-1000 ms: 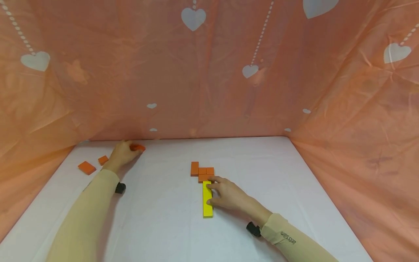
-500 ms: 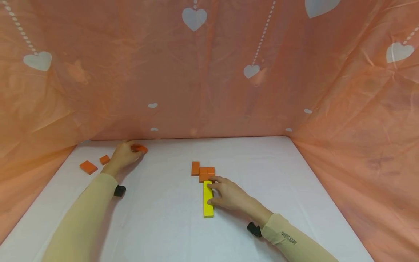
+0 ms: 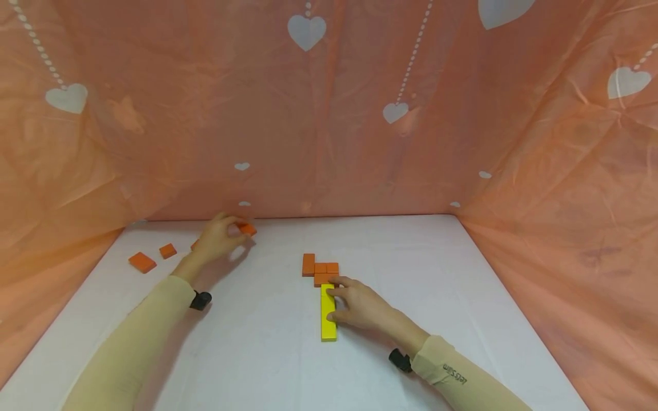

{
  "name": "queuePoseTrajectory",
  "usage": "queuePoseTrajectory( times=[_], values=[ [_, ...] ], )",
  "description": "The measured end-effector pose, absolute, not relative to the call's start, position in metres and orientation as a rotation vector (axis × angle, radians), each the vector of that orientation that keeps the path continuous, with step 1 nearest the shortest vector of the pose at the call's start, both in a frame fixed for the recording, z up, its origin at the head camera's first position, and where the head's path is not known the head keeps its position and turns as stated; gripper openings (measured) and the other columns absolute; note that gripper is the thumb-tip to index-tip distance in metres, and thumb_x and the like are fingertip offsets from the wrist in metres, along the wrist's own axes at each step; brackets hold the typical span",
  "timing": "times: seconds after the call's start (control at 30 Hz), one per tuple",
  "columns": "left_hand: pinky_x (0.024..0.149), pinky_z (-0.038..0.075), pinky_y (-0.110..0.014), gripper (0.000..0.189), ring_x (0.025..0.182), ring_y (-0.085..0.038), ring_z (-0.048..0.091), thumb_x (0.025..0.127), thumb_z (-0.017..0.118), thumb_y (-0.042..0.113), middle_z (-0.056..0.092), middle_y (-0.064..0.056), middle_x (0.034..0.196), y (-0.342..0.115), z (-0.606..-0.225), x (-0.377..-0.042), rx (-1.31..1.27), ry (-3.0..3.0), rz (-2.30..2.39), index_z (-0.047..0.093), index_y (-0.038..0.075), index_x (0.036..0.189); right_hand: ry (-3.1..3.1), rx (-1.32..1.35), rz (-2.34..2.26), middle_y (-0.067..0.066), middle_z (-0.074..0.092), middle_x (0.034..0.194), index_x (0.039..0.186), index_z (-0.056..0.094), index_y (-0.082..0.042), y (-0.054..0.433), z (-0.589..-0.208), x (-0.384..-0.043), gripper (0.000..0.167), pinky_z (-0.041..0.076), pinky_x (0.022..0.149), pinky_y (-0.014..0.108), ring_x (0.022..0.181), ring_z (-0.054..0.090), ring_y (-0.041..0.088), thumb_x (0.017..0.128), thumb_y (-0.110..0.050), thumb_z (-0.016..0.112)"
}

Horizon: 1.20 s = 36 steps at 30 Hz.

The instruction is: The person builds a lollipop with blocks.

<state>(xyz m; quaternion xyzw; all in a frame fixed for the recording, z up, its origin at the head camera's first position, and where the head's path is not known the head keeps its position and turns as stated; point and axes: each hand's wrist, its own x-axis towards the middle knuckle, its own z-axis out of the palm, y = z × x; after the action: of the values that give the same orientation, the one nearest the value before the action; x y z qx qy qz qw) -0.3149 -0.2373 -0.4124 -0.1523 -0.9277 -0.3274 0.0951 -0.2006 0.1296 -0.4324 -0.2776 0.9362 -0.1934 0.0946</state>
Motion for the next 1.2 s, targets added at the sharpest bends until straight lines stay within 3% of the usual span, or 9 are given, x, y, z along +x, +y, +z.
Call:
queuePoseTrajectory(
  times=[0.23,0.6,1.0,1.2],
  values=[
    [0.11,0.043,-0.061,0.038,0.136,-0.045,0.047,0.095,0.074,0.014,0.052,-0.02,0.142,-0.205,-0.412,-0.312,-0.524,-2.768,-1.026,0.068,0.001,0.13,2.776,-0.832,-0.576,0.014,0.048,0.157,0.14,0.065,-0.004,0.13,-0.435,-0.2,0.056,0.042,0.115,0.052,0.142,0.048,0.038,0.093,-0.032,0.08],
    [0.108,0.047,-0.056,0.04,0.128,-0.04,0.055,0.092,0.077,0.014,0.059,-0.015,0.136,-0.151,-0.415,-0.319,-0.695,-2.687,-1.042,0.069,0.002,0.13,2.774,-0.849,-0.579,0.015,0.048,0.157,0.14,0.065,-0.004,0.131,-0.434,-0.201,0.056,0.043,0.115,0.052,0.142,0.049,0.038,0.093,-0.031,0.08],
    [0.114,0.044,-0.05,0.037,0.139,-0.034,0.05,0.094,0.079,0.02,0.054,-0.008,0.147,-0.092,-0.417,-0.322,-0.873,-2.749,-1.115,0.071,0.006,0.127,2.757,-0.84,-0.589,0.014,0.05,0.155,0.138,0.067,-0.004,0.13,-0.429,-0.202,0.055,0.044,0.114,0.053,0.14,0.05,0.037,0.093,-0.033,0.079],
    [0.115,0.044,-0.047,0.036,0.136,-0.031,0.051,0.094,0.079,0.021,0.056,-0.008,0.143,-0.068,-0.42,-0.325,-1.011,-2.775,-1.042,0.072,0.007,0.126,2.75,-0.852,-0.6,0.015,0.049,0.156,0.137,0.067,-0.003,0.131,-0.429,-0.202,0.054,0.044,0.114,0.054,0.14,0.05,0.038,0.094,-0.032,0.079]
  ],
)
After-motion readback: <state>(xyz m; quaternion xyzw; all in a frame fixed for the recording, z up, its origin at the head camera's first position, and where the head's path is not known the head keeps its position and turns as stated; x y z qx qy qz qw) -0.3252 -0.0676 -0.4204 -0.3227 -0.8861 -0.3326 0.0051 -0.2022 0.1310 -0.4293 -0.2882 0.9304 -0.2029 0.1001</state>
